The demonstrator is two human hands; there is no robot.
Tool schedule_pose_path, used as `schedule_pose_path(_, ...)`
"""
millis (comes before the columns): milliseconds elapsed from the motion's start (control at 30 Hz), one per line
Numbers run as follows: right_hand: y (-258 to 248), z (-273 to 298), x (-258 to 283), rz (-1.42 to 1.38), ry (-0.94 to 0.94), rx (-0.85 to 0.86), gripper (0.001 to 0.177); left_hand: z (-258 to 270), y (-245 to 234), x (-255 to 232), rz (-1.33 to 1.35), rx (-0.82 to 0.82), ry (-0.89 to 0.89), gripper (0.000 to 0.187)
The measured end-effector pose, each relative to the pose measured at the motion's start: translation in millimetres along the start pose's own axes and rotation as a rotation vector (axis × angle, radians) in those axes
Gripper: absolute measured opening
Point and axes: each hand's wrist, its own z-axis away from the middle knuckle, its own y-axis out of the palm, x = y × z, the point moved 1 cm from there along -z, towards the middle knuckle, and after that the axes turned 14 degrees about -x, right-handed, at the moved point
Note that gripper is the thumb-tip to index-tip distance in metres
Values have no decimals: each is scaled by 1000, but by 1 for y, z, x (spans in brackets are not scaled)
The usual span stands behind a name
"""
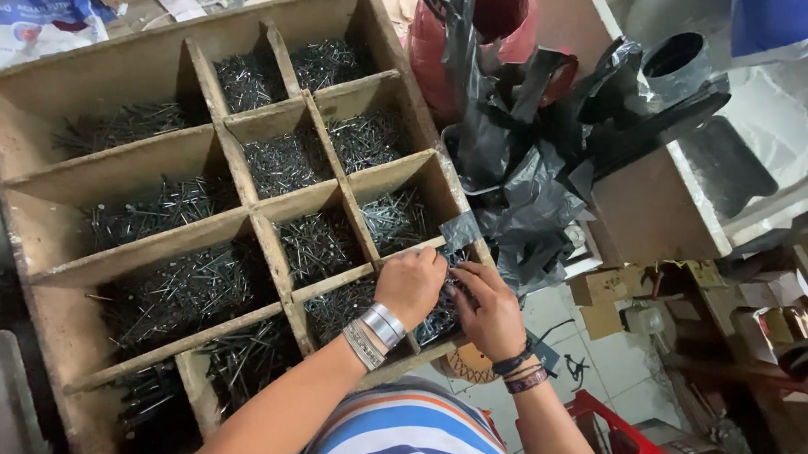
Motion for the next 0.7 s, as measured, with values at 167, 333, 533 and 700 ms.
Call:
schedule_pose_path(167, -10, -1, 2, -60, 69, -36, 28, -1, -12, 5, 91, 0, -25, 13)
schedule_pose_path(333, -14, -2, 6, -97, 101, -77, 27, 2, -13, 6, 111, -26, -54, 13)
schedule_pose_path(533, -12, 1, 9, -99, 115, -81, 28, 8, -25, 8, 147, -62, -126, 16)
schedule_pose_path(700, 0, 4, 7, -88, 128, -69, 28, 18, -29, 18, 212, -107, -170, 19)
